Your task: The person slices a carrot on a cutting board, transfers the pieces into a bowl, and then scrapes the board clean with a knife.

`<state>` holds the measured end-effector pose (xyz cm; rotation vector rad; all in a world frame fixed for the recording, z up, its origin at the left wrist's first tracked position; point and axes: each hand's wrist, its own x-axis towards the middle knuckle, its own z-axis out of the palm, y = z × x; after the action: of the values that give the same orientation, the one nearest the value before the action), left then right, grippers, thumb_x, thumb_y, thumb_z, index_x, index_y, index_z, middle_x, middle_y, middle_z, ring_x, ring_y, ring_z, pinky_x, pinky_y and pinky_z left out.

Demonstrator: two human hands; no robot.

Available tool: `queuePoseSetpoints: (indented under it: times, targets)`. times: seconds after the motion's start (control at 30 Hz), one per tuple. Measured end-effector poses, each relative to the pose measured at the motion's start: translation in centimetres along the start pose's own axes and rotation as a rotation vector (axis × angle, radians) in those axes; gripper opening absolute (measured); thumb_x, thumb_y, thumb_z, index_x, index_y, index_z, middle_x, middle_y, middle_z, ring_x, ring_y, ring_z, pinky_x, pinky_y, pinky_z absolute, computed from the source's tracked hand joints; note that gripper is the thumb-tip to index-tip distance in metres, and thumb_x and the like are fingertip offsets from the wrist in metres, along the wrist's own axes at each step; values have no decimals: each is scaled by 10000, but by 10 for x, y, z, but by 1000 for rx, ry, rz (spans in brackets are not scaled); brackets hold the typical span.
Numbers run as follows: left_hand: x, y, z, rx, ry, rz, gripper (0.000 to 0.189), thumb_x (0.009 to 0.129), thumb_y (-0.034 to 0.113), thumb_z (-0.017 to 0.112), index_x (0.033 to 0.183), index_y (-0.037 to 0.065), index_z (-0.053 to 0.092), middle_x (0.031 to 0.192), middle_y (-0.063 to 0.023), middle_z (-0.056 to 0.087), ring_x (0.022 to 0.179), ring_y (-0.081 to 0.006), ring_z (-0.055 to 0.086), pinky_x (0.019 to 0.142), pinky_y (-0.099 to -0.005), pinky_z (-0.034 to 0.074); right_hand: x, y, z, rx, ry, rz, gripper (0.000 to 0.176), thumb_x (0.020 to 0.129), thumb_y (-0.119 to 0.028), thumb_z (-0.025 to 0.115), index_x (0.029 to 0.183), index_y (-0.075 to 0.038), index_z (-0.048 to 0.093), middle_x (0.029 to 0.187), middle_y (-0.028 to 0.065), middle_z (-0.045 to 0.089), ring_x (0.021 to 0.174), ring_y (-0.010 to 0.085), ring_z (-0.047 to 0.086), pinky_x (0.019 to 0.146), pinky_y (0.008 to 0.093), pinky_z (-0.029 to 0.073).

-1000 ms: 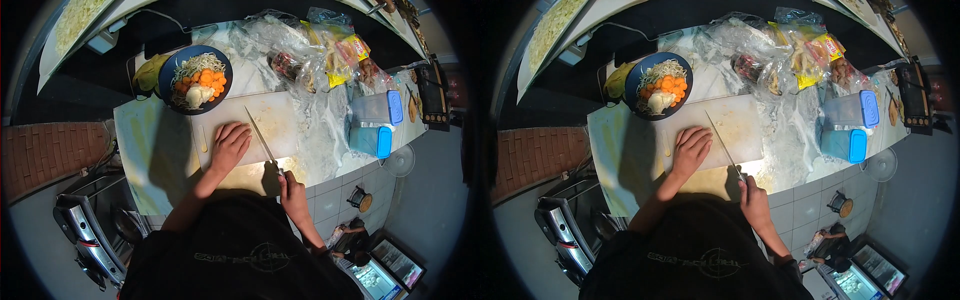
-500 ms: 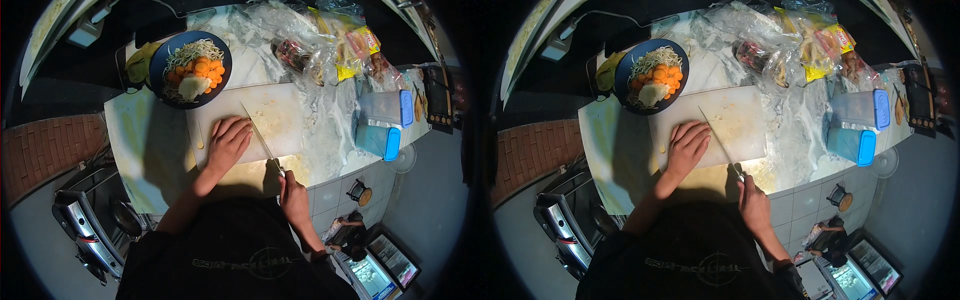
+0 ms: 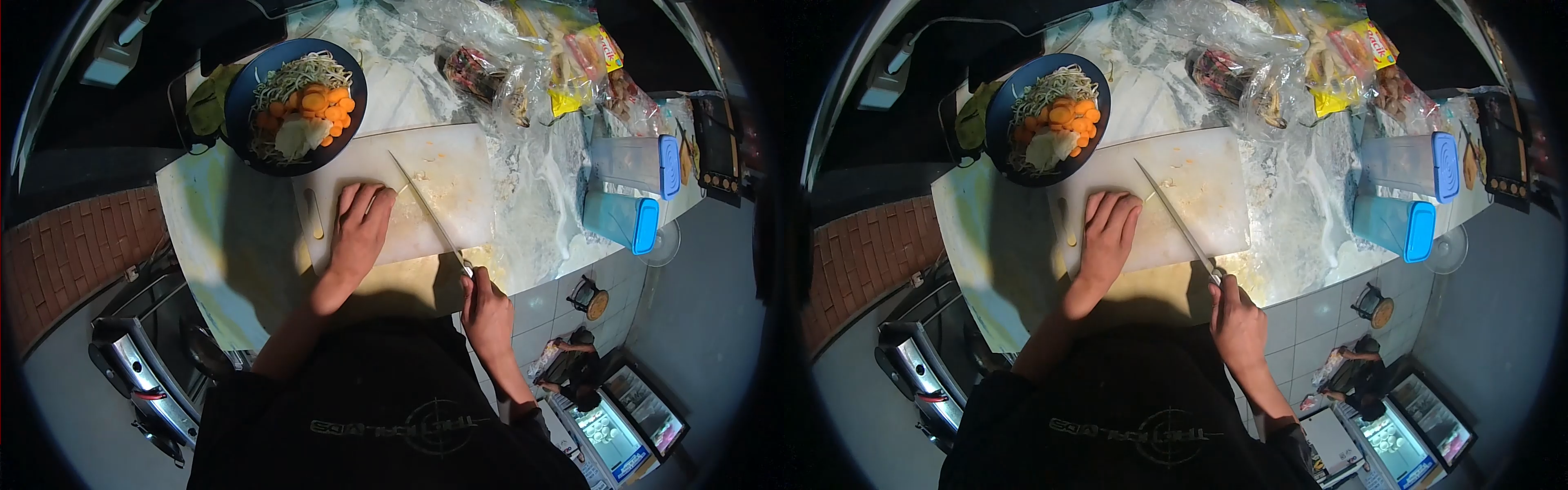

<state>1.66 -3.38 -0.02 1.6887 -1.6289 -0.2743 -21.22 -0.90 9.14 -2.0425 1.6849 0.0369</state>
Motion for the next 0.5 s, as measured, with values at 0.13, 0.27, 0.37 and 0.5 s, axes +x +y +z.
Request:
queuePoseSetpoints:
  times: [0.13,0.27,0.37,0.5]
  targets:
    - [12,12,-3,0,13,-80,209,866,126,708,1056,63,648,1082,-93,597,1035,-310,543,880,-436,474,1,-1,-1,73,-55,40,176,1022,-210,544,967,-49,498,677,217,633,617,455,623,508,522,473]
    - [21,11,3,30,18,-34,145,853,113,718,967,60,645,1004,-89,590,949,-311,546,849,-426,447,4,-2,-10,235,-71,29,192,1027,-188,539,943,-19,504,622,251,580,634,483,600,511,523,436]
    - [24,11,4,55,17,-30,117,856,99,709,936,62,632,993,-84,585,946,-306,548,846,-428,446,3,3,-20,354,-80,31,236,1040,-195,524,923,10,527,635,271,514,637,507,527,510,455,409]
    - [25,7,-1,54,-4,-36,107,850,77,705,911,60,618,966,-85,579,940,-302,553,843,-423,448,-2,8,-27,378,-113,30,216,1035,-182,533,930,7,540,639,268,519,646,508,531,519,455,412]
